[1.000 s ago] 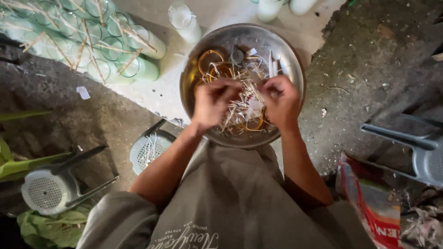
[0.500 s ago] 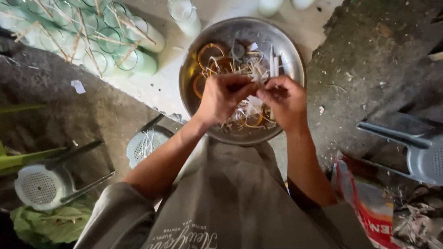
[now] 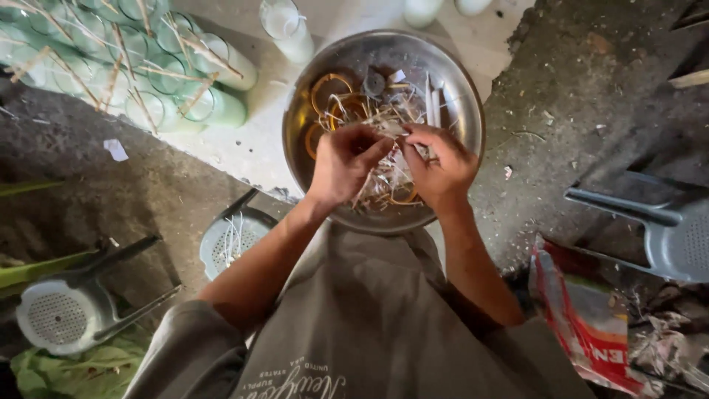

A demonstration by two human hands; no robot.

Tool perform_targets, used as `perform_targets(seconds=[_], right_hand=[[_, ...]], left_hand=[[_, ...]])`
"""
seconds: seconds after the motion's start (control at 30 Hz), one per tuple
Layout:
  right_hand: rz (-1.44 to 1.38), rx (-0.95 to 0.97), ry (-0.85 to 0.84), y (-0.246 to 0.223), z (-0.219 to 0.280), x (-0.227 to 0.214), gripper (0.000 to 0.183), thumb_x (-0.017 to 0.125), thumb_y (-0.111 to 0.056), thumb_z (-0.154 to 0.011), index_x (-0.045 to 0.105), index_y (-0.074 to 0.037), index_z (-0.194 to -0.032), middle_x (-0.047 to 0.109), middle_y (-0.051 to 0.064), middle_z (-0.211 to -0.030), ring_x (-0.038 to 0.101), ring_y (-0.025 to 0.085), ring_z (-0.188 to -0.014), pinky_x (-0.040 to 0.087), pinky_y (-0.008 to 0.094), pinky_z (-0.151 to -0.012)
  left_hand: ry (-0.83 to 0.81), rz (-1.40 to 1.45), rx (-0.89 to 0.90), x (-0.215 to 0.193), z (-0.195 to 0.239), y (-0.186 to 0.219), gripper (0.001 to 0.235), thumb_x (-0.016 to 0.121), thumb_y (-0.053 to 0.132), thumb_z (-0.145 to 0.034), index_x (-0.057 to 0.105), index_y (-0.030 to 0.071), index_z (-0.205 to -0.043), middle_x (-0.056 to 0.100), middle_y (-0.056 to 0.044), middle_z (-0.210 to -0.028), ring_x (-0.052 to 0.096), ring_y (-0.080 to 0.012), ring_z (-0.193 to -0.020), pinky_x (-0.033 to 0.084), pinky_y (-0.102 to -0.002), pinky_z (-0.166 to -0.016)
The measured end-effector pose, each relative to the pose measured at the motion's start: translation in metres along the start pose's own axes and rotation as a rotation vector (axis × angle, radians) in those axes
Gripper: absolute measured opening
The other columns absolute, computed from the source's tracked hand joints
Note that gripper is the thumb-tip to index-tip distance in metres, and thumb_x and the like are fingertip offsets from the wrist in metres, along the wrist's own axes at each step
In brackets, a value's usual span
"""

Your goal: The person repeatedly picks up wicks and wooden sticks, inserts the wicks into small glass jars filled with white wax, and secures them with the sticks. The person works over a table with many similar jars and a metal bowl containing wicks and rubber bands.

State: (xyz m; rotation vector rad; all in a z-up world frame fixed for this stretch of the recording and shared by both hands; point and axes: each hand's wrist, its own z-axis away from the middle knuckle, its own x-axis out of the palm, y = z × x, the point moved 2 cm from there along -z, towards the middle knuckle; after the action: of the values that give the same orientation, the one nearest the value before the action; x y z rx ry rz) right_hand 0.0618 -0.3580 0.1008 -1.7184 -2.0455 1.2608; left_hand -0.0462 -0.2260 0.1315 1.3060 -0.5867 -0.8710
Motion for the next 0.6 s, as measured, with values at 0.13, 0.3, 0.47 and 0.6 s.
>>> perform_targets(seconds=[0.13, 0.3, 0.47, 0.6], right_hand=[[0.030, -0.009, -0.065, -0.003, -0.007, 0.002, 0.013, 0.082, 0.004, -0.086, 0.076, -0.007, -0.089, 0.080, 0.010, -0.091, 0.077, 0.027, -0.079, 0.062, 0.035, -0.070], [0.062, -0.176, -0.088, -0.019, -0.036, 0.032, 0.013, 0.076, 0.000, -0.094, 0.081, -0.011, -0.098, 0.079, 0.006, -0.096, 0.077, 0.025, -0.084, 0.062, 0.034, -0.077], [0.139, -0.189, -0.198, -0.027, -0.051, 0.079, 0.021, 0.068, 0.003, -0.098, 0.079, -0.013, -0.105, 0.075, 0.007, -0.097, 0.075, 0.030, -0.087, 0.062, 0.038, -0.072], [0.295, -0.198, -0.225, -0.018, -0.056, 0.102, 0.026, 0.074, 0.000, -0.091, 0.080, -0.018, -0.108, 0.074, 0.007, -0.094, 0.074, 0.031, -0.085, 0.061, 0.043, -0.075]], left_hand=[[0.127, 0.377, 0.208, -0.005, -0.007, -0.001, 0.018, 0.085, 0.006, -0.086, 0.071, -0.002, -0.096, 0.074, -0.017, -0.087, 0.074, -0.0239, -0.082, 0.062, -0.035, -0.073], [0.345, 0.303, 0.157, -0.029, -0.025, -0.004, 0.006, 0.081, 0.005, -0.088, 0.077, 0.000, -0.088, 0.074, -0.009, -0.077, 0.066, -0.0105, -0.073, 0.061, -0.027, -0.063], [0.402, 0.311, 0.270, -0.054, -0.046, -0.016, 0.012, 0.071, 0.002, -0.091, 0.078, -0.001, -0.101, 0.076, -0.016, -0.092, 0.069, -0.0154, -0.086, 0.061, -0.034, -0.077], [0.365, 0.302, 0.293, -0.079, -0.056, -0.018, 0.015, 0.069, 0.002, -0.092, 0.076, -0.002, -0.104, 0.075, -0.018, -0.094, 0.070, -0.0183, -0.086, 0.062, -0.036, -0.079]])
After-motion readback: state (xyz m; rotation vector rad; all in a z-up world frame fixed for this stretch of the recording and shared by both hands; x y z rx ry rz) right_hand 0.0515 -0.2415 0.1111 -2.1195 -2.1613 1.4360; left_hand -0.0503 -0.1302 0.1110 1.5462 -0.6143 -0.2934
